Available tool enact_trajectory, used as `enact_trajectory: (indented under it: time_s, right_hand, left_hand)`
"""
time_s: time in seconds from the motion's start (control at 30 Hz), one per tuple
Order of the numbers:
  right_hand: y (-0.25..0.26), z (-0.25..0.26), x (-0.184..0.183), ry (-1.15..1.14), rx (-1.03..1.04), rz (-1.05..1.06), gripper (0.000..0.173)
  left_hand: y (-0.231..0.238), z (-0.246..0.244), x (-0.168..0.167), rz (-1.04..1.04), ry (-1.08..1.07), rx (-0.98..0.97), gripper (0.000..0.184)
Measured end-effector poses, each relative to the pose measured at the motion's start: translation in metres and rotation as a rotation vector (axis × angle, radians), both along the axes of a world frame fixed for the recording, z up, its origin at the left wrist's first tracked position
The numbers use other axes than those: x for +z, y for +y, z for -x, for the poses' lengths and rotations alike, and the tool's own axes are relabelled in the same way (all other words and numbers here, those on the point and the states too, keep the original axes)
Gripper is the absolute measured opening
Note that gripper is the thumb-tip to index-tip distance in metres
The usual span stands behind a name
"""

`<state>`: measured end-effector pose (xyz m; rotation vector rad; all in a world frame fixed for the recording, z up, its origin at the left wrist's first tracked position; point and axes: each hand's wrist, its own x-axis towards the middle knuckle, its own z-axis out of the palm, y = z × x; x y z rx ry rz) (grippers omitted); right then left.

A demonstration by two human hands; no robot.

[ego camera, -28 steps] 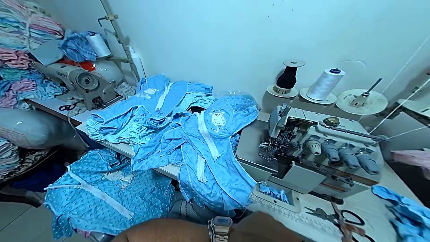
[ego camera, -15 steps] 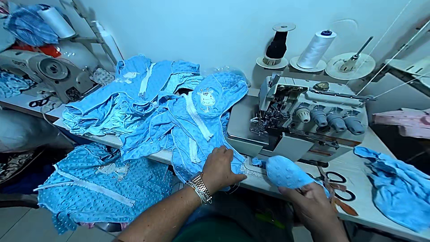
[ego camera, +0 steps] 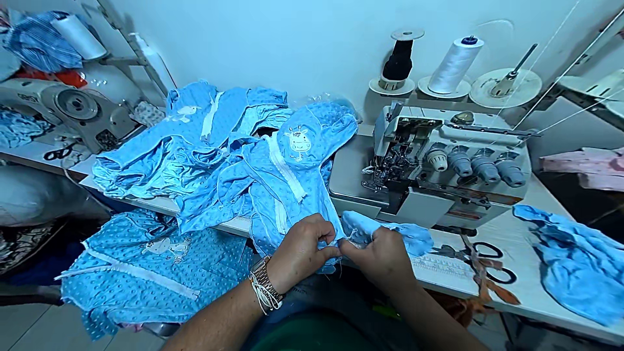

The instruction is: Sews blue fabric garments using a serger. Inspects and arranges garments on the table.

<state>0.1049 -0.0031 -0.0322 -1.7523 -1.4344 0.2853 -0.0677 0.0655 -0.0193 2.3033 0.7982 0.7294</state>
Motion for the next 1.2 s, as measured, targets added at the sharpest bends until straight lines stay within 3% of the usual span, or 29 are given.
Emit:
enact_trajectory:
  time_s: [0.2, 0.37, 0.5, 0.7, 0.87, 0.93, 1.03, 1.13, 1.2]
  right_hand:
    - [0.011, -0.001, -0.008, -0.216, 0.002, -0.312, 0.027]
    - [0.012, -0.002, -0.007, -0.186, -0.011, -0.301, 0.024]
    - [0.01, -0.004, 0.003, -0.108, -0.011, -0.259, 0.021]
    - [0.006, -0.01, 0.003, 0.114, 0.028, -0.107, 0.015]
    - [-0.02, -0.031, 0.019, 0.239, 0.062, 0.155, 0.013]
    - [-0.043, -0.039, 0.033, 0.316, 0.037, 0.145, 0.024]
    - [-0.084, -0.04, 0.06, 0.523, 0.268, -0.027, 0.045]
    - [-0.099, -0.031, 0.074, 0.712, 0.626, 0.039, 0.05]
    - [-0.087, -0.024, 0.06, 0.695, 0.691, 0.08, 0.055]
  left_hand:
    - [0.008, 0.015, 0.006, 0.01, -0.114, 0.007, 0.021]
    - [0.008, 0.007, 0.014, -0.295, -0.176, 0.175, 0.005]
    - [0.005, -0.003, 0.023, -0.495, -0.012, 0.048, 0.009]
    - [-0.014, -0.01, 0.039, -0.503, 0.547, 0.106, 0.015]
    - [-0.014, -0.022, 0.053, -0.368, 0.596, -0.032, 0.03]
    - [-0.01, -0.026, 0.056, -0.314, 0.576, -0.063, 0.034]
    - [-0.007, -0.03, 0.052, -0.299, 0.505, -0.076, 0.037]
    - [-0.008, -0.033, 0.047, -0.302, 0.427, -0.081, 0.042]
    - [-0.009, -0.033, 0.048, -0.283, 0.378, -0.093, 0.046]
